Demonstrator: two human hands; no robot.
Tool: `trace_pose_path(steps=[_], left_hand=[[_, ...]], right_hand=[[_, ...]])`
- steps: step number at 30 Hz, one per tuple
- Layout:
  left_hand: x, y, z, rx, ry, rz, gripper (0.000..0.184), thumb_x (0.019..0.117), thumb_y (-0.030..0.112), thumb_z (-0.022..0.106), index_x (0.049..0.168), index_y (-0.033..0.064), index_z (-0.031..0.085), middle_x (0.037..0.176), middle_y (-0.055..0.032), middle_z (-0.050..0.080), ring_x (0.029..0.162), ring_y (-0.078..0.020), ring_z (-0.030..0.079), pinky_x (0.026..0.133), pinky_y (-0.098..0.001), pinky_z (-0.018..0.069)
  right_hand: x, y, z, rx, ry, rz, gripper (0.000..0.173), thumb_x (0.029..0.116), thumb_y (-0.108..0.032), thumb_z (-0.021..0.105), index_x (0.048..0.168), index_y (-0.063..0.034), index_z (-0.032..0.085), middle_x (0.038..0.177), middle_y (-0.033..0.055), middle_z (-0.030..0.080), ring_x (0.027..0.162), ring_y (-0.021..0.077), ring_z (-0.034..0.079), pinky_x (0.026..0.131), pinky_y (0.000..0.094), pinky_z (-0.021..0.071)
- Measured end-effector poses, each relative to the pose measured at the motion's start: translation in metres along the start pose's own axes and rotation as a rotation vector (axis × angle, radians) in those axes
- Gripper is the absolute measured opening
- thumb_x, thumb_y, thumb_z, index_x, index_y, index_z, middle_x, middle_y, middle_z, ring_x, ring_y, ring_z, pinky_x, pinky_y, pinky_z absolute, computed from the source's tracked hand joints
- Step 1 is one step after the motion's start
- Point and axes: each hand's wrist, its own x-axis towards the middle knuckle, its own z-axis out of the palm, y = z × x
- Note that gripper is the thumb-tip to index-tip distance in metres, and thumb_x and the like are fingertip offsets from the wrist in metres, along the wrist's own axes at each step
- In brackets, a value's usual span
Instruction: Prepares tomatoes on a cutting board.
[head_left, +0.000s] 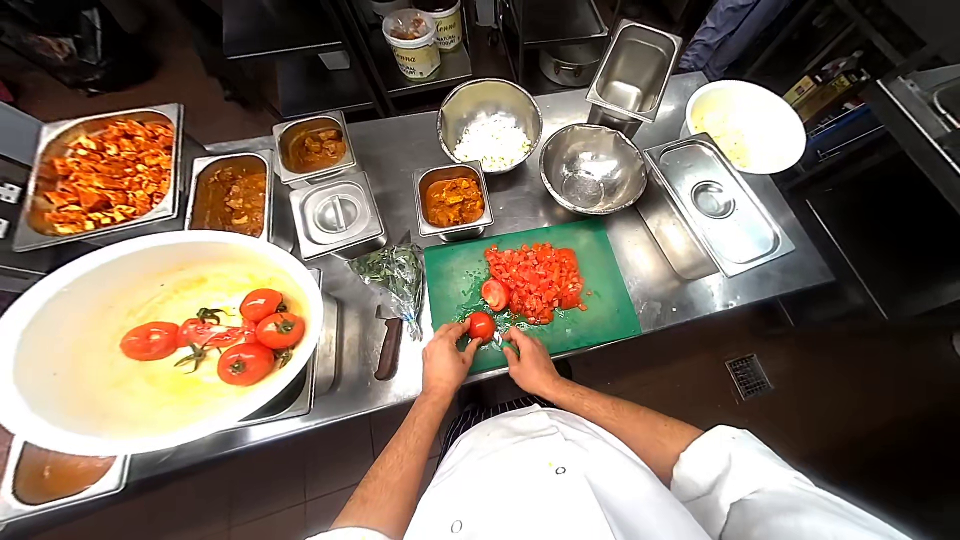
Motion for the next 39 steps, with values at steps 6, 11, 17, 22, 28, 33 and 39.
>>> trace_pose_path(steps=[6, 11, 17, 22, 28, 33, 39], left_hand=[[-0.001, -0.002, 0.002, -0.008, 0.009, -0.001, 0.039, 0.0905, 0.029, 0.081, 0.126, 0.0147, 0.074, 0.124, -0.0077, 0.072, 0.113, -0.0253, 0.069, 0.098, -0.0515, 0.0559], [-0.001, -0.004, 0.007, -0.052, 0.039, 0.005, 0.053, 0.0835, 0.03, 0.083, 0.131, 0.0126, 0.068, 0.121, -0.0097, 0.071, 0.11, -0.0267, 0.069, 0.096, -0.0524, 0.0562], [0.025, -0.008, 0.01, 0.038, -0.122, 0.145, 0.062, 0.0835, 0.033, 0.083, 0.14, 0.0212, 0.062, 0.133, -0.0088, 0.063, 0.121, -0.033, 0.06, 0.1, -0.0575, 0.0509], [0.031, -0.011, -0.007, 0.038, -0.135, 0.302, 0.068, 0.0808, 0.03, 0.083, 0.143, 0.0192, 0.057, 0.136, -0.0102, 0.059, 0.122, -0.0317, 0.059, 0.101, -0.0535, 0.0529], [0.02, 0.002, 0.01, 0.094, -0.052, 0.299, 0.033, 0.0977, 0.024, 0.066, 0.13, 0.0215, 0.068, 0.128, -0.0125, 0.061, 0.113, -0.0314, 0.063, 0.095, -0.0486, 0.0564], [0.016, 0.0, 0.013, 0.046, -0.018, 0.283, 0.032, 0.0976, 0.024, 0.068, 0.129, 0.0201, 0.069, 0.128, -0.0112, 0.062, 0.114, -0.0294, 0.063, 0.096, -0.0475, 0.0565], [0.007, -0.003, 0.017, 0.046, 0.028, 0.304, 0.029, 0.0988, 0.022, 0.065, 0.127, 0.018, 0.069, 0.125, -0.0125, 0.062, 0.113, -0.03, 0.064, 0.095, -0.0472, 0.0566]], right_hand=[[-0.007, 0.0, 0.003, -0.027, -0.033, 0.003, 0.022, 0.1005, -0.02, 0.058, 0.12, -0.0134, 0.065, 0.094, 0.0081, 0.071, 0.087, 0.0255, 0.071, 0.077, 0.0503, 0.0578], [-0.036, 0.022, -0.019, 0.015, -0.114, 0.021, 0.023, 0.1003, -0.024, 0.057, 0.12, -0.0152, 0.066, 0.092, 0.0048, 0.07, 0.086, 0.0207, 0.069, 0.081, 0.0456, 0.0564], [-0.066, 0.056, -0.042, -0.543, 0.154, -0.206, 0.029, 0.1007, -0.025, 0.051, 0.121, -0.0161, 0.07, 0.098, 0.0045, 0.075, 0.081, 0.0242, 0.074, 0.065, 0.0461, 0.06], [-0.03, 0.045, -0.026, -0.64, 0.362, -0.507, 0.026, 0.093, -0.019, 0.059, 0.113, -0.0122, 0.073, 0.086, 0.0032, 0.073, 0.071, 0.0208, 0.072, 0.058, 0.0404, 0.0591], [0.031, 0.006, -0.018, -0.632, 0.26, -0.618, 0.027, 0.0951, -0.013, 0.059, 0.119, -0.011, 0.071, 0.091, 0.0064, 0.072, 0.072, 0.0236, 0.071, 0.058, 0.0428, 0.0589], [-0.024, 0.059, -0.046, -0.657, 0.094, -0.566, 0.027, 0.0957, -0.015, 0.057, 0.119, -0.0124, 0.069, 0.092, 0.0061, 0.072, 0.072, 0.0252, 0.071, 0.057, 0.0448, 0.0581], [-0.016, 0.03, -0.038, -0.598, 0.21, -0.578, 0.025, 0.098, -0.019, 0.057, 0.117, -0.0131, 0.072, 0.092, 0.0035, 0.073, 0.074, 0.0209, 0.072, 0.06, 0.0416, 0.0597]])
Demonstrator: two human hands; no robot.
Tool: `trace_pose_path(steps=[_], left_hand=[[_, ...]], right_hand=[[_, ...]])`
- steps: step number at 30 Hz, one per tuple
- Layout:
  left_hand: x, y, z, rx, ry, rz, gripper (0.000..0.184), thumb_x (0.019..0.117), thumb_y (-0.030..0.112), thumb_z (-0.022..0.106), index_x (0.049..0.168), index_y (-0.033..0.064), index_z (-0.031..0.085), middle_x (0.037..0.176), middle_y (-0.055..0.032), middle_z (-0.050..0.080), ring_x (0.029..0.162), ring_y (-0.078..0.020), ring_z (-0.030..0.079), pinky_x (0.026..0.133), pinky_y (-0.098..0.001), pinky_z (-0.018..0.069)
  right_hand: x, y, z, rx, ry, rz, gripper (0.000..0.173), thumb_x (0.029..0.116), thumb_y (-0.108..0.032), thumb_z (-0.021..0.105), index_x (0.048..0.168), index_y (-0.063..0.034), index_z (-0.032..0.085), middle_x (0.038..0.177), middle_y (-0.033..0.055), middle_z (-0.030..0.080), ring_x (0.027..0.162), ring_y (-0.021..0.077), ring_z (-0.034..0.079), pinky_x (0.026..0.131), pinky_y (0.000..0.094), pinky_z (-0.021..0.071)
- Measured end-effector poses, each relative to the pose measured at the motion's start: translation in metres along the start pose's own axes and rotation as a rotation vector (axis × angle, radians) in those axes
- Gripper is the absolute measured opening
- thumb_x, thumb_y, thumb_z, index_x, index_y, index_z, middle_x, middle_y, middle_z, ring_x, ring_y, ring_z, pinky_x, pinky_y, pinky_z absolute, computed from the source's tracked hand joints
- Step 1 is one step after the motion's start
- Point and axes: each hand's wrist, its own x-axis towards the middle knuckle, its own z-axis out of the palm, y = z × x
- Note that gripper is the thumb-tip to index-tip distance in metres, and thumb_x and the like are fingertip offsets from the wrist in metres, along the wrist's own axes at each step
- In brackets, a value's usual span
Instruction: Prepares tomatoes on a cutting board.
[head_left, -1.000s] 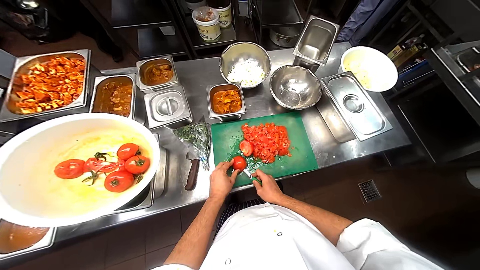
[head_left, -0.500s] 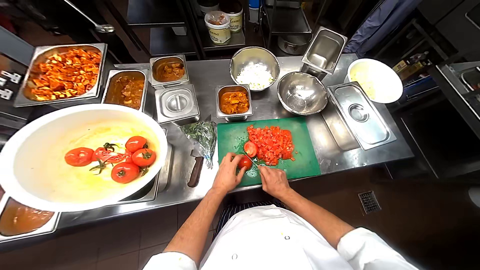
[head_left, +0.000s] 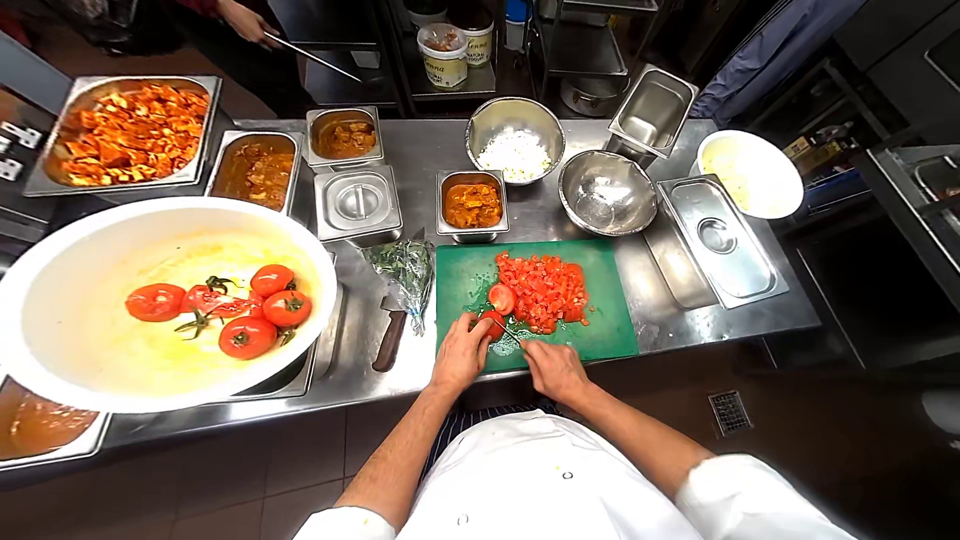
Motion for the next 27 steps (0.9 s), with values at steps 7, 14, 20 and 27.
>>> trace_pose_path(steps=[7, 14, 20, 27], left_hand=[[0.0, 0.002, 0.002, 0.01, 0.015, -0.004, 0.028, 0.0982, 0.022, 0.065, 0.126, 0.0181, 0.069, 0.125, -0.0119, 0.063, 0.113, -0.0293, 0.064, 0.095, -0.0465, 0.0567], [-0.009, -0.003, 0.013, -0.014, 0.097, 0.007, 0.026, 0.0988, 0.02, 0.064, 0.123, 0.0144, 0.071, 0.121, -0.0116, 0.064, 0.113, -0.0275, 0.064, 0.095, -0.045, 0.0566], [-0.009, -0.003, 0.015, -0.001, 0.123, 0.011, 0.025, 0.0987, 0.02, 0.064, 0.122, 0.015, 0.072, 0.12, -0.0108, 0.065, 0.112, -0.0272, 0.064, 0.096, -0.0442, 0.0564], [-0.013, -0.007, 0.019, -0.028, 0.143, 0.018, 0.021, 0.0981, 0.019, 0.065, 0.116, 0.0113, 0.072, 0.116, -0.011, 0.066, 0.111, -0.0261, 0.065, 0.095, -0.0438, 0.0573]], right_hand=[[0.002, 0.004, 0.014, -0.016, -0.102, -0.047, 0.03, 0.094, -0.012, 0.059, 0.122, -0.0135, 0.068, 0.093, 0.0057, 0.071, 0.074, 0.0246, 0.07, 0.059, 0.0442, 0.0579], [-0.012, -0.002, 0.001, -0.023, 0.039, -0.044, 0.026, 0.0967, -0.019, 0.058, 0.118, -0.0136, 0.072, 0.089, 0.0024, 0.073, 0.073, 0.0189, 0.071, 0.059, 0.0391, 0.0592], [0.007, 0.0, 0.02, 0.023, -0.054, -0.074, 0.027, 0.0955, -0.015, 0.059, 0.121, -0.0141, 0.07, 0.091, 0.0044, 0.071, 0.074, 0.0223, 0.07, 0.06, 0.0424, 0.0584], [-0.028, 0.004, -0.001, 0.02, 0.022, -0.033, 0.025, 0.0988, -0.021, 0.056, 0.116, -0.0134, 0.072, 0.09, 0.002, 0.073, 0.075, 0.0185, 0.072, 0.062, 0.039, 0.0601]])
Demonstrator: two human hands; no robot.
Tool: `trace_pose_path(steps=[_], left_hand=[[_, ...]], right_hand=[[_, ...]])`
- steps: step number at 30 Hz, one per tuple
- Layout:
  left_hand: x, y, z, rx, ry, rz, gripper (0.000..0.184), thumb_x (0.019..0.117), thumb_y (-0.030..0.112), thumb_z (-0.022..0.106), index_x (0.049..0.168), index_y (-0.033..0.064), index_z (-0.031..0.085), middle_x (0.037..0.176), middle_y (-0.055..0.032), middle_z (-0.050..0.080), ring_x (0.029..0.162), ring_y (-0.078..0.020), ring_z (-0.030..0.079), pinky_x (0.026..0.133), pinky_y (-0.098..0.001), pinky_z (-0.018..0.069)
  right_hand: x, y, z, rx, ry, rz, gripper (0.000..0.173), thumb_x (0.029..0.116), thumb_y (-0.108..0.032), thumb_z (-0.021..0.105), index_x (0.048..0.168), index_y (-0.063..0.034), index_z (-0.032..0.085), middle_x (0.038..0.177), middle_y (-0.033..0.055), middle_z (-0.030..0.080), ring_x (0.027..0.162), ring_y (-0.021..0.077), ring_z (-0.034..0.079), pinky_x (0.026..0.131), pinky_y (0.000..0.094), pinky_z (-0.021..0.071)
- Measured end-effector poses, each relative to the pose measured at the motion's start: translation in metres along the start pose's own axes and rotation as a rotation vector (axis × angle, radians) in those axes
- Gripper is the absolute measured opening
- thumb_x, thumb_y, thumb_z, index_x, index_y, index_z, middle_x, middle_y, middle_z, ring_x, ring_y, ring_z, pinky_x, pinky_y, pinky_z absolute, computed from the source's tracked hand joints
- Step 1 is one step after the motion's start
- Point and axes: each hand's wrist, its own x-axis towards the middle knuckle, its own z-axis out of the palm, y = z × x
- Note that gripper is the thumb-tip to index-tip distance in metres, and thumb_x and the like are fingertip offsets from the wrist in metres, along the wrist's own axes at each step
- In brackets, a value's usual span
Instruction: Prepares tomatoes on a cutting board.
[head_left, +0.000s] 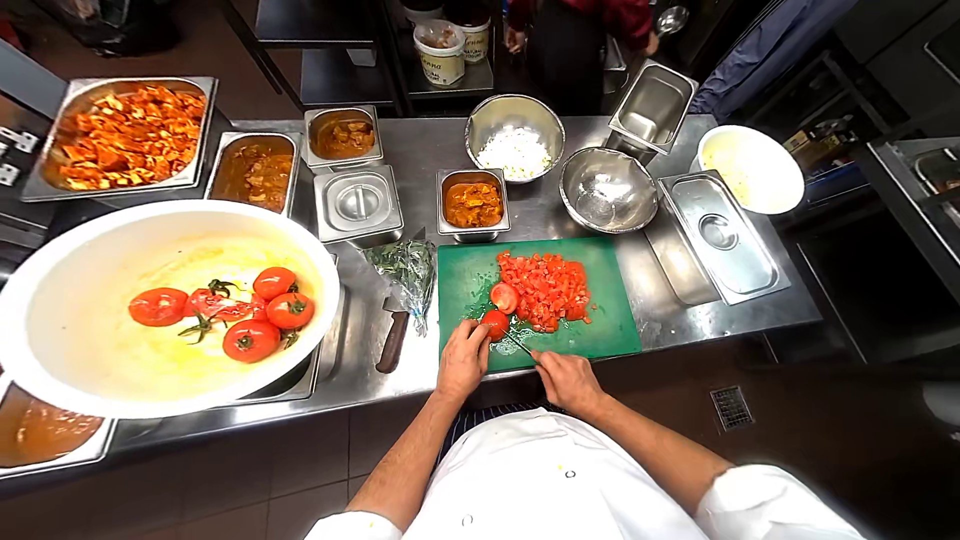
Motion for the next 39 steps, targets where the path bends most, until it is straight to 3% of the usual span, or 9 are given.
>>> trace_pose_path(steps=[5, 9, 11, 14, 18, 24, 28, 33, 39], left_hand=[[-0.001, 0.0, 0.003, 0.0, 0.032, 0.008, 0.018, 0.098, 0.017, 0.064, 0.113, 0.0112, 0.074, 0.116, -0.0109, 0.068, 0.11, -0.0264, 0.067, 0.094, -0.0447, 0.0574], [0.004, -0.001, -0.002, -0.036, 0.002, -0.018, 0.021, 0.0957, 0.019, 0.069, 0.114, 0.0096, 0.073, 0.116, -0.0107, 0.068, 0.108, -0.0242, 0.068, 0.093, -0.0436, 0.059], [0.016, -0.001, -0.015, -0.039, -0.124, -0.045, 0.042, 0.0877, 0.019, 0.074, 0.127, 0.0081, 0.065, 0.129, -0.0137, 0.062, 0.112, -0.027, 0.067, 0.093, -0.0462, 0.0596], [0.045, 0.002, -0.029, 0.068, -0.385, 0.068, 0.074, 0.0771, 0.009, 0.077, 0.146, 0.0191, 0.054, 0.149, -0.0096, 0.052, 0.127, -0.0331, 0.058, 0.1, -0.0531, 0.0537], [0.066, 0.009, -0.03, 0.215, -0.55, 0.125, 0.075, 0.0742, 0.015, 0.081, 0.144, 0.0264, 0.057, 0.139, -0.0048, 0.058, 0.12, -0.0299, 0.06, 0.093, -0.0503, 0.0556], [0.037, 0.018, -0.026, 0.062, -0.327, -0.367, 0.075, 0.0689, 0.049, 0.089, 0.129, 0.0136, 0.061, 0.124, -0.0127, 0.063, 0.108, -0.0301, 0.067, 0.09, -0.0515, 0.0587], [0.023, 0.008, -0.014, 0.019, -0.177, -0.127, 0.055, 0.0812, 0.042, 0.08, 0.128, 0.0166, 0.066, 0.129, -0.0097, 0.062, 0.119, -0.0296, 0.06, 0.099, -0.0471, 0.0536], [0.025, 0.003, -0.014, 0.05, -0.183, -0.027, 0.035, 0.0876, 0.034, 0.075, 0.119, 0.0205, 0.071, 0.129, -0.0059, 0.063, 0.116, -0.0284, 0.061, 0.098, -0.0457, 0.054], [0.021, 0.001, -0.008, 0.01, -0.125, -0.063, 0.039, 0.0883, 0.034, 0.075, 0.124, 0.0194, 0.07, 0.13, -0.0056, 0.064, 0.119, -0.0272, 0.06, 0.101, -0.0447, 0.0527]], right_hand=[[0.065, -0.017, 0.023, 0.052, -0.05, -0.054, 0.024, 0.0974, -0.018, 0.059, 0.118, -0.0147, 0.071, 0.092, 0.0033, 0.071, 0.074, 0.021, 0.071, 0.059, 0.0423, 0.0587], [0.013, 0.012, 0.008, 0.072, -0.193, -0.08, 0.025, 0.0993, -0.017, 0.055, 0.121, -0.0144, 0.068, 0.092, 0.0054, 0.071, 0.075, 0.0243, 0.07, 0.06, 0.0454, 0.0576], [-0.017, 0.023, -0.006, 0.079, -0.225, -0.032, 0.026, 0.101, -0.02, 0.053, 0.121, -0.0142, 0.069, 0.095, 0.0057, 0.073, 0.078, 0.0249, 0.072, 0.064, 0.047, 0.0591], [-0.034, 0.025, -0.015, 0.015, -0.11, 0.076, 0.028, 0.0998, -0.023, 0.052, 0.118, -0.0132, 0.072, 0.09, 0.0032, 0.074, 0.074, 0.0212, 0.073, 0.06, 0.0431, 0.0599], [-0.013, 0.009, -0.003, -0.068, -0.124, 0.211, 0.035, 0.0966, -0.022, 0.051, 0.125, -0.014, 0.07, 0.098, 0.0046, 0.075, 0.077, 0.0229, 0.073, 0.062, 0.0439, 0.0597], [0.008, -0.004, 0.003, -0.022, -0.267, 0.202, 0.039, 0.0992, -0.022, 0.048, 0.133, -0.0145, 0.065, 0.104, 0.0066, 0.074, 0.08, 0.026, 0.073, 0.064, 0.0467, 0.059], [0.028, -0.011, 0.006, -0.008, -0.077, 0.096, 0.034, 0.0978, -0.02, 0.053, 0.127, -0.0131, 0.07, 0.095, 0.0049, 0.074, 0.072, 0.0218, 0.072, 0.058, 0.0421, 0.0589], [0.075, -0.018, 0.01, 0.034, -0.179, 0.062, 0.036, 0.097, -0.017, 0.057, 0.131, -0.0134, 0.067, 0.103, 0.0076, 0.073, 0.079, 0.026, 0.073, 0.065, 0.0468, 0.0602], [0.009, 0.011, -0.001, 0.013, -0.325, 0.04, 0.039, 0.1011, -0.018, 0.049, 0.138, -0.0147, 0.063, 0.102, 0.0084, 0.073, 0.078, 0.027, 0.072, 0.063, 0.0466, 0.0589]])
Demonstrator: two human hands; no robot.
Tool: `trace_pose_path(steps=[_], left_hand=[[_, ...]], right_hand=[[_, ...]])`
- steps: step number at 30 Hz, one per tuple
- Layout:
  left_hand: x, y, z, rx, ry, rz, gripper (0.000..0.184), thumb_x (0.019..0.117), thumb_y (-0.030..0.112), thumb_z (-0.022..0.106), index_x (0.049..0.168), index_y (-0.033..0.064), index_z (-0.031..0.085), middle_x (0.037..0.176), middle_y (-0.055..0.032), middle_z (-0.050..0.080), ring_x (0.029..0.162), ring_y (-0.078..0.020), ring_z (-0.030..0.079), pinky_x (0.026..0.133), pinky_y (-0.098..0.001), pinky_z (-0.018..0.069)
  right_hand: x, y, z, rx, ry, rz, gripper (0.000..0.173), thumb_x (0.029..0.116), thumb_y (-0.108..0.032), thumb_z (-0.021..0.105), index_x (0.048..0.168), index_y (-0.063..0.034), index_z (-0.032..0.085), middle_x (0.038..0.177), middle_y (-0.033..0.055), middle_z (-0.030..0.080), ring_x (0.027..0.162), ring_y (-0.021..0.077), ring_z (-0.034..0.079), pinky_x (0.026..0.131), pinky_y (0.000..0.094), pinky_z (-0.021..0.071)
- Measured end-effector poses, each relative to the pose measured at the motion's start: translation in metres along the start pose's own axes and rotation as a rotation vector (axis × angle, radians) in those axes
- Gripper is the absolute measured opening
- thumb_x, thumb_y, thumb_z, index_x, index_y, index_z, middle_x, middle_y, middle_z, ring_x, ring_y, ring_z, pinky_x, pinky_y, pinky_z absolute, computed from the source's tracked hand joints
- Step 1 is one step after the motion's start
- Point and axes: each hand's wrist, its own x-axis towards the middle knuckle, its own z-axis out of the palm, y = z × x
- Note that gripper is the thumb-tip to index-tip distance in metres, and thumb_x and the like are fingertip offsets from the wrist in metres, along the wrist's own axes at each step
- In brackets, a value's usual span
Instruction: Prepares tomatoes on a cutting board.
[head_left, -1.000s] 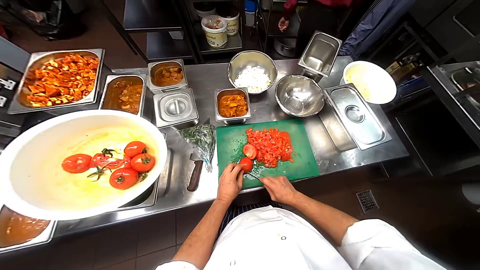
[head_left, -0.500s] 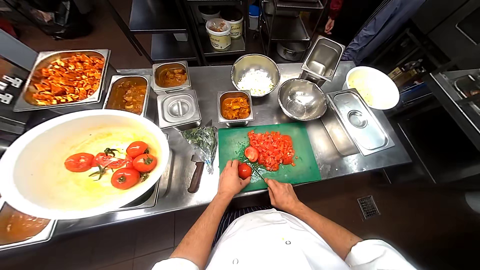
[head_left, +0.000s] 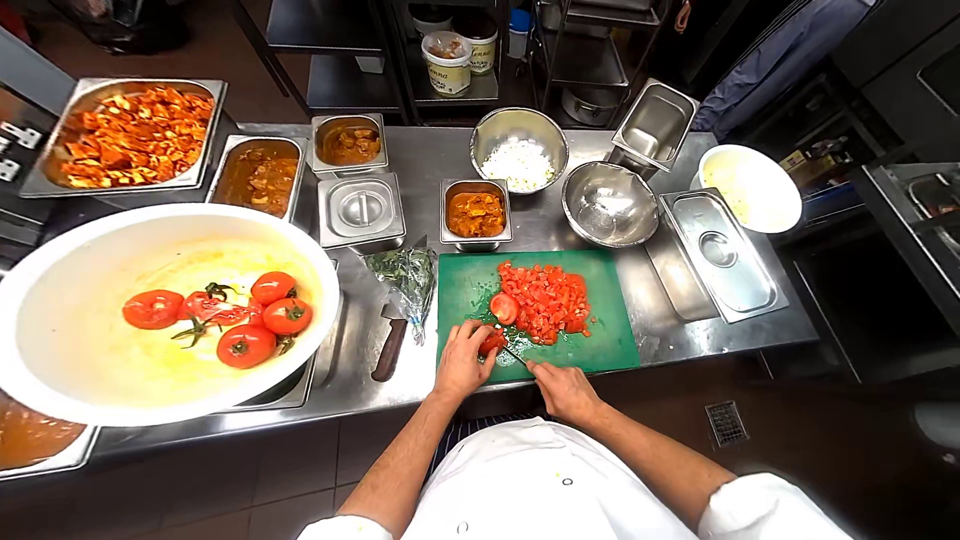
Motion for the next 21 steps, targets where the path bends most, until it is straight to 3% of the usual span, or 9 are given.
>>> trace_pose_path(steps=[3, 6, 12, 16, 21], left_hand=[[-0.009, 0.001, 0.002, -0.062, 0.077, -0.059, 0.052, 0.0819, 0.036, 0.082, 0.126, 0.0128, 0.065, 0.132, -0.0103, 0.06, 0.122, -0.027, 0.061, 0.101, -0.045, 0.0551], [-0.015, 0.004, 0.008, -0.029, 0.146, -0.032, 0.039, 0.0851, 0.031, 0.077, 0.118, 0.0105, 0.07, 0.124, -0.0131, 0.063, 0.117, -0.0297, 0.062, 0.097, -0.0456, 0.0556], [-0.012, 0.004, 0.012, 0.015, 0.146, 0.029, 0.026, 0.0879, 0.027, 0.073, 0.111, 0.0153, 0.073, 0.121, -0.009, 0.065, 0.115, -0.0284, 0.061, 0.097, -0.0439, 0.0546], [-0.012, 0.002, 0.014, 0.0, 0.155, 0.017, 0.026, 0.0889, 0.029, 0.074, 0.111, 0.0153, 0.073, 0.122, -0.0092, 0.065, 0.116, -0.0286, 0.061, 0.098, -0.0437, 0.0541], [-0.022, -0.001, 0.013, -0.06, 0.185, -0.04, 0.041, 0.0834, 0.032, 0.078, 0.117, 0.0109, 0.069, 0.128, -0.0129, 0.061, 0.119, -0.0291, 0.061, 0.098, -0.0455, 0.0561]], right_hand=[[-0.013, 0.0, -0.001, 0.006, 0.103, 0.013, 0.036, 0.1005, -0.02, 0.05, 0.132, -0.0145, 0.067, 0.096, 0.0063, 0.073, 0.073, 0.0235, 0.072, 0.06, 0.0435, 0.0588], [0.002, -0.013, -0.002, 0.03, 0.288, -0.004, 0.034, 0.0982, -0.019, 0.054, 0.127, -0.0119, 0.071, 0.09, 0.0054, 0.073, 0.068, 0.0212, 0.071, 0.056, 0.041, 0.0587], [0.066, -0.041, -0.008, 0.039, 0.182, 0.006, 0.036, 0.0954, -0.015, 0.058, 0.13, -0.0135, 0.067, 0.102, 0.0068, 0.073, 0.076, 0.0246, 0.072, 0.062, 0.045, 0.0599], [0.022, -0.023, 0.007, -0.002, 0.062, -0.023, 0.039, 0.097, -0.014, 0.053, 0.134, -0.012, 0.063, 0.098, 0.009, 0.072, 0.073, 0.0271, 0.071, 0.06, 0.0459, 0.0584], [-0.021, -0.008, 0.014, -0.004, 0.216, -0.04, 0.032, 0.1, -0.02, 0.054, 0.126, -0.0112, 0.07, 0.088, 0.0063, 0.073, 0.066, 0.0228, 0.071, 0.055, 0.0419, 0.0586]])
